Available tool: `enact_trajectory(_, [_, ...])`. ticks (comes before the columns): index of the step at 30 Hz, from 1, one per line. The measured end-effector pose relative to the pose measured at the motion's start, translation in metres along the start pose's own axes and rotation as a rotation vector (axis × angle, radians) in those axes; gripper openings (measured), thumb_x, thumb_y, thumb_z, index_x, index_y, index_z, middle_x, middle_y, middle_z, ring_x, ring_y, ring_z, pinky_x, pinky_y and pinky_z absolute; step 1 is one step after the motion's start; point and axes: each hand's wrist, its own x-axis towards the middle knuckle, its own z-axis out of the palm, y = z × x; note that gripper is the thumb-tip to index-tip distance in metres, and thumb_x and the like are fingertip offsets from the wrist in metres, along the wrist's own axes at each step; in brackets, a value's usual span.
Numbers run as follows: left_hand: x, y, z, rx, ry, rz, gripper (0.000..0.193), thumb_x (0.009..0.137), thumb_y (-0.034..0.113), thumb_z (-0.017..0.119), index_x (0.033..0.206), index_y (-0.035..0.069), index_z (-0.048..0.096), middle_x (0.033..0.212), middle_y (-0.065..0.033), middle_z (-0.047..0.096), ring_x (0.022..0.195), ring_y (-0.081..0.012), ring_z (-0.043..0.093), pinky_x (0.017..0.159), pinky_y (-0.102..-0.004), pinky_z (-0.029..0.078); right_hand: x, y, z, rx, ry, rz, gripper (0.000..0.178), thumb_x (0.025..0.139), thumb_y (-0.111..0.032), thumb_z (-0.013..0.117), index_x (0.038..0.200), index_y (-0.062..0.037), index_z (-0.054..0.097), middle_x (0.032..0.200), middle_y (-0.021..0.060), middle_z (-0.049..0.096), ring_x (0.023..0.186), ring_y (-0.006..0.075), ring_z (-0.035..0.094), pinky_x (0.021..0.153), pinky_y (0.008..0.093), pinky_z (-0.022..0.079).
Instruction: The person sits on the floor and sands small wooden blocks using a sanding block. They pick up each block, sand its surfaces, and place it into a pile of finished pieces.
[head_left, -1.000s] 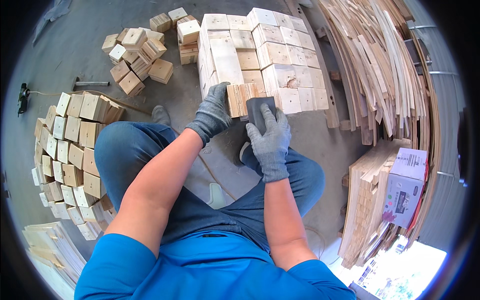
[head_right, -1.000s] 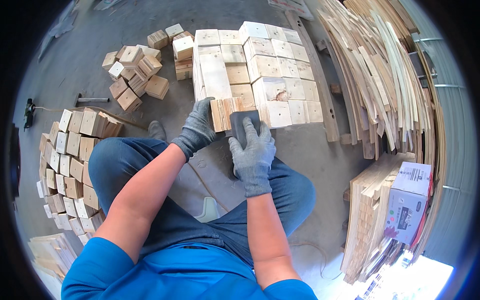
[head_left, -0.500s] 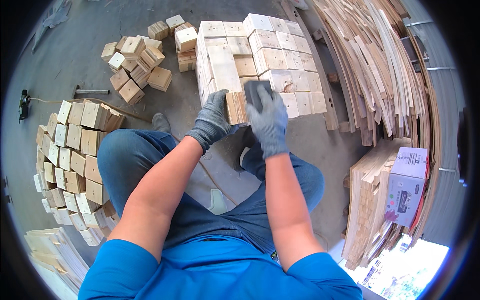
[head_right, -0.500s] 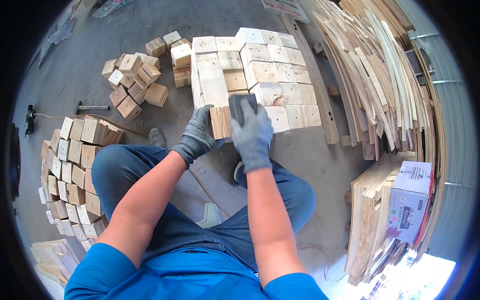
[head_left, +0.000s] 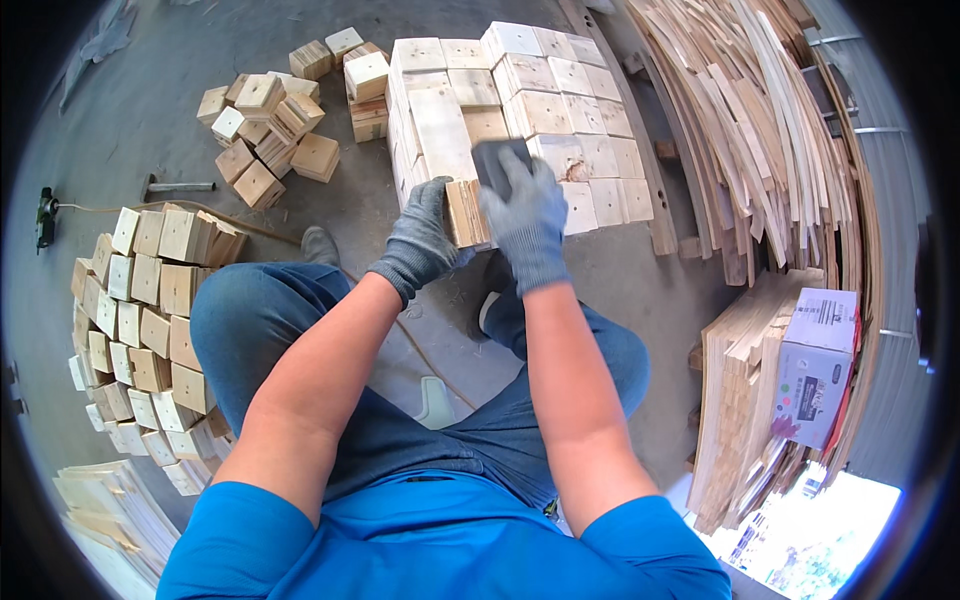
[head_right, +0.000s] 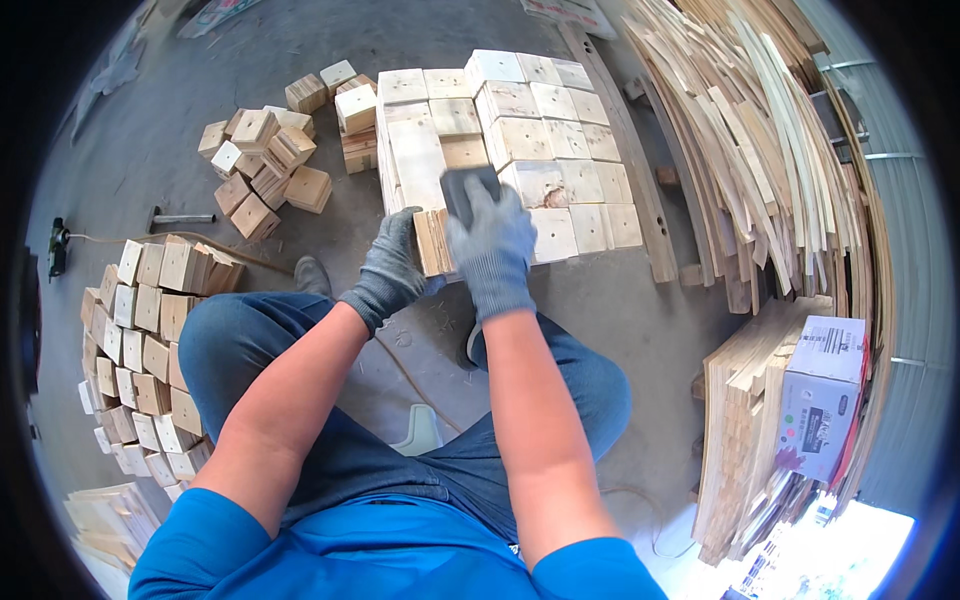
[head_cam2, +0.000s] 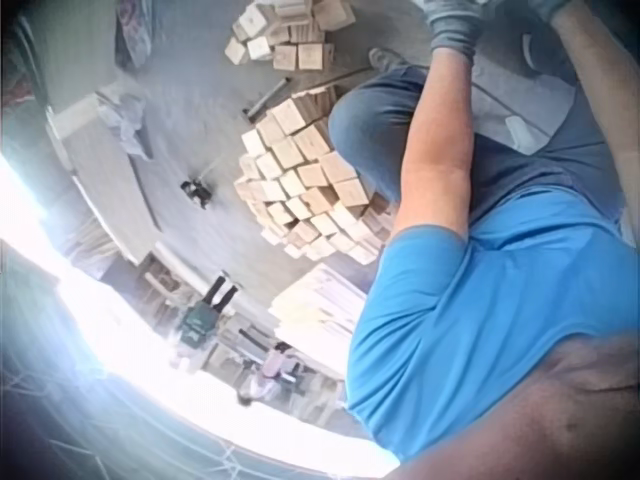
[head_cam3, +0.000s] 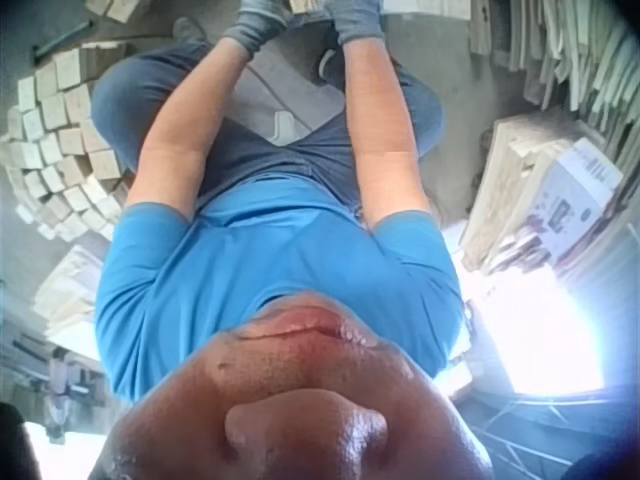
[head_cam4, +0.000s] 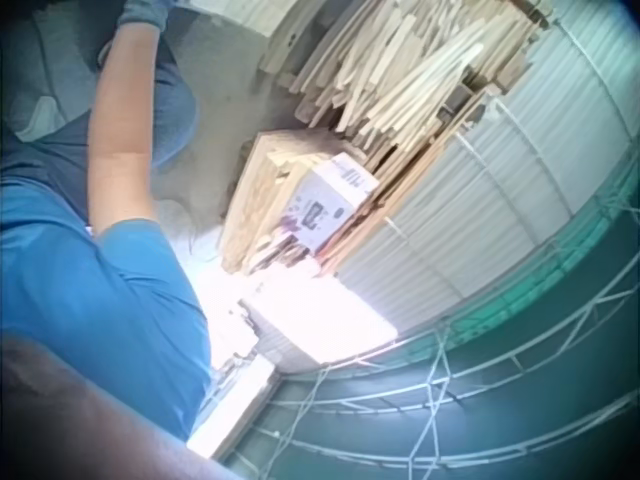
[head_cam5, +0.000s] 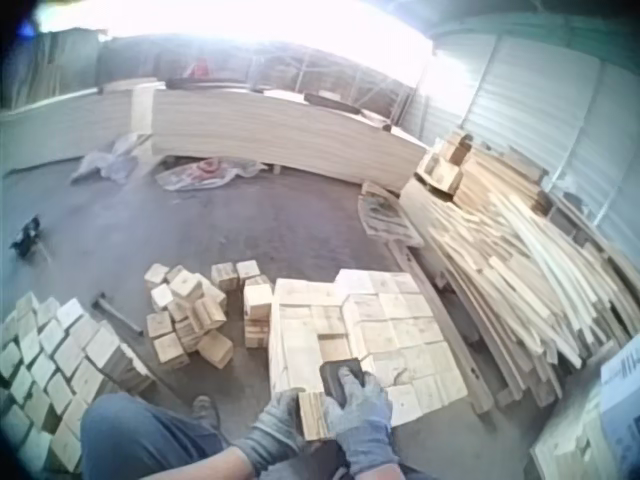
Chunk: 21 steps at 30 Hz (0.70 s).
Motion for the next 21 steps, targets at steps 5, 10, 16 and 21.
enact_trajectory(5, [0.001,0.006,-0.002,-0.061,-0.014,-0.007,0.101,0.066,0.040,0.098,0.145,0.004,0.045,0.133,-0.0244,0.056,0.123,-0.0431,0.058,0.109,-0.0471,0.051,0.035,-0.015,-0.008,-0.085,-0.085,0.015,0.065,0.085,-0.035,0.084,0.146,-0.0217,0.066,0.139,0.0242,0.061,0.121,0.0447,0.065,0.103,0.0554,0.053])
enact_trajectory(10, [0.000,-0.001,-0.001,-0.057,-0.013,-0.032,0.101,0.065,0.035,0.098,0.146,0.004,0.046,0.136,-0.0235,0.055,0.126,-0.0419,0.057,0.113,-0.0456,0.050,-0.058,-0.005,-0.013,0.016,-0.012,-0.037,0.068,0.085,-0.036,0.083,0.147,-0.0162,0.065,0.148,0.0300,0.055,0.132,0.0468,0.058,0.111,0.0565,0.047])
enact_trajectory(16, [-0.001,-0.014,0.008,-0.049,-0.017,-0.014,0.098,0.067,0.032,0.096,0.147,0.004,0.046,0.139,-0.0252,0.053,0.130,-0.0433,0.056,0.115,-0.0450,0.049,-0.127,0.003,-0.023,-0.019,-0.037,-0.056,0.067,0.086,-0.038,0.083,0.148,-0.0204,0.064,0.154,0.0279,0.048,0.131,0.0472,0.055,0.108,0.0604,0.046])
enact_trajectory(21, [-0.002,-0.014,0.009,-0.099,0.016,0.003,0.100,0.066,0.035,0.097,0.146,0.003,0.046,0.138,-0.0252,0.054,0.128,-0.0429,0.057,0.114,-0.0452,0.049,-0.071,-0.016,-0.012,-0.055,-0.001,-0.039,0.064,0.086,-0.033,0.082,0.147,-0.0207,0.065,0.149,0.0271,0.053,0.126,0.0474,0.061,0.105,0.0579,0.050])
